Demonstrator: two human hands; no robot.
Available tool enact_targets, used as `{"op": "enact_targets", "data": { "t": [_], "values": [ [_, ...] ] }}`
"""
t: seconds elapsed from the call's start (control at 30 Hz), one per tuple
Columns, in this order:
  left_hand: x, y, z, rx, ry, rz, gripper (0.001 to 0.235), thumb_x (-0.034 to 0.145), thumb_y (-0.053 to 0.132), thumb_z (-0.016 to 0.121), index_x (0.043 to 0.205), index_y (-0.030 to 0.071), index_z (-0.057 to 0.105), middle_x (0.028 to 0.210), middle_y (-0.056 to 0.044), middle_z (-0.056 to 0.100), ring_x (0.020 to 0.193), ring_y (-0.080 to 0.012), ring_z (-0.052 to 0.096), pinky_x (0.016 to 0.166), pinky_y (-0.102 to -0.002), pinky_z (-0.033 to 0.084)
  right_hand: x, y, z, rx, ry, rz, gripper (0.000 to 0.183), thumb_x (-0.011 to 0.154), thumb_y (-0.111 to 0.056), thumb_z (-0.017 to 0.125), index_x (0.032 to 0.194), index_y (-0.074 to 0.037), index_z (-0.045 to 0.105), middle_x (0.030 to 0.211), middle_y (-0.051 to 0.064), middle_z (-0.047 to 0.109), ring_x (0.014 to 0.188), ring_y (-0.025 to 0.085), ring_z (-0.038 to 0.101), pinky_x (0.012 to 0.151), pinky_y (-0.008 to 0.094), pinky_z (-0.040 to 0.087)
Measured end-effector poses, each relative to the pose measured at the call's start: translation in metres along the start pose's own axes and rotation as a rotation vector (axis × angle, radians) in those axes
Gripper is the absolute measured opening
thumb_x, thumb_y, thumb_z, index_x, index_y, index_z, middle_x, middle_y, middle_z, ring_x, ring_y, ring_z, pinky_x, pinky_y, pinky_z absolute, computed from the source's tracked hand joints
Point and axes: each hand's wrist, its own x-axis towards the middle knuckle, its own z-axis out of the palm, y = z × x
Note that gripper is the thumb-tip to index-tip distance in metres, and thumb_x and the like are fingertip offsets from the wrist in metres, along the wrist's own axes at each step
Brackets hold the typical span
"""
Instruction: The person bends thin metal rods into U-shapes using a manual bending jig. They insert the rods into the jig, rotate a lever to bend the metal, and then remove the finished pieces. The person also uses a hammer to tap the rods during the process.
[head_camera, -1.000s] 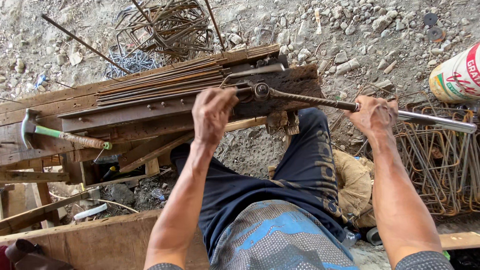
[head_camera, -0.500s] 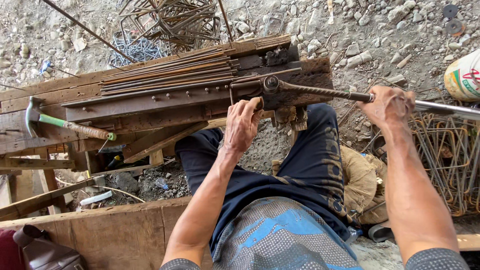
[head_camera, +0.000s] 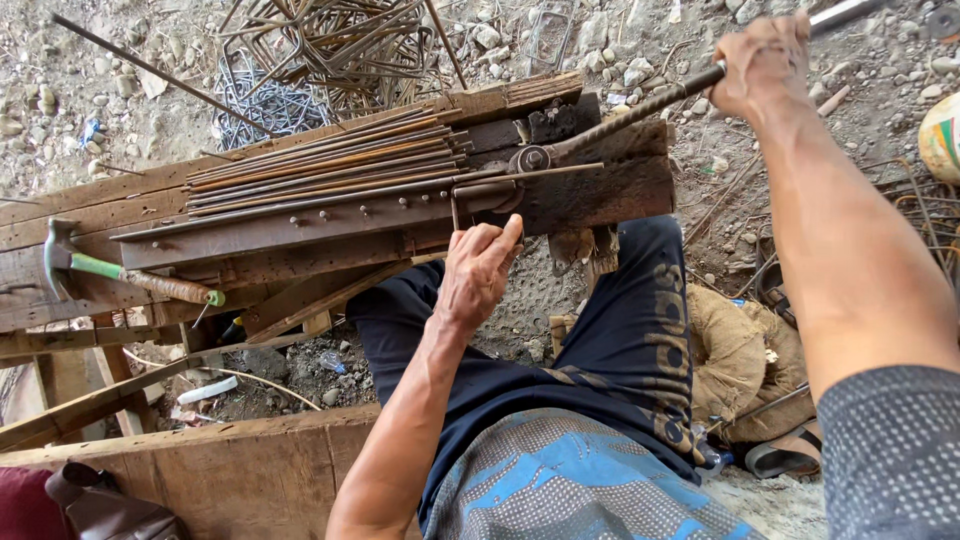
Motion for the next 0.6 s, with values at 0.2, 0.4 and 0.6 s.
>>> {"op": "enact_targets", "data": {
  "t": [0.2,0.4,0.6],
  "values": [
    [0.004,0.006,0.001,0.064,-0.032,-0.033,0.042,0.101,0.006,0.065,0.141,0.002,0.052,0.093,-0.006,0.056,0.081,-0.0218,0.054,0.072,-0.036,0.036,0.055,-0.042,-0.039,-0.004,-0.323,0.035,0.025,0.111,-0.021,0.036,0.09,-0.013,0.047,0.074,0.006,0.043,0.059,0.019,0.047,0.055,0.033,0.055],
    [0.006,0.007,-0.001,0.205,-0.128,-0.045,0.043,0.1,0.008,0.066,0.141,0.006,0.052,0.087,-0.005,0.052,0.075,-0.0242,0.051,0.07,-0.038,0.037,0.09,-0.03,-0.002,-0.093,-0.126,-0.175,0.028,0.116,-0.022,0.041,0.104,-0.009,0.063,0.071,0.005,0.056,0.049,0.016,0.045,0.039,0.029,0.044],
    [0.006,0.002,-0.008,0.148,-0.203,-0.04,0.045,0.099,0.007,0.065,0.142,0.006,0.05,0.093,-0.006,0.054,0.079,-0.0255,0.053,0.072,-0.038,0.038,0.058,-0.014,-0.028,0.205,-0.271,-0.075,0.06,0.104,-0.058,0.068,0.087,0.0,0.068,0.075,0.013,0.06,0.056,0.028,0.053,0.052,0.041,0.052]
  ]
}}
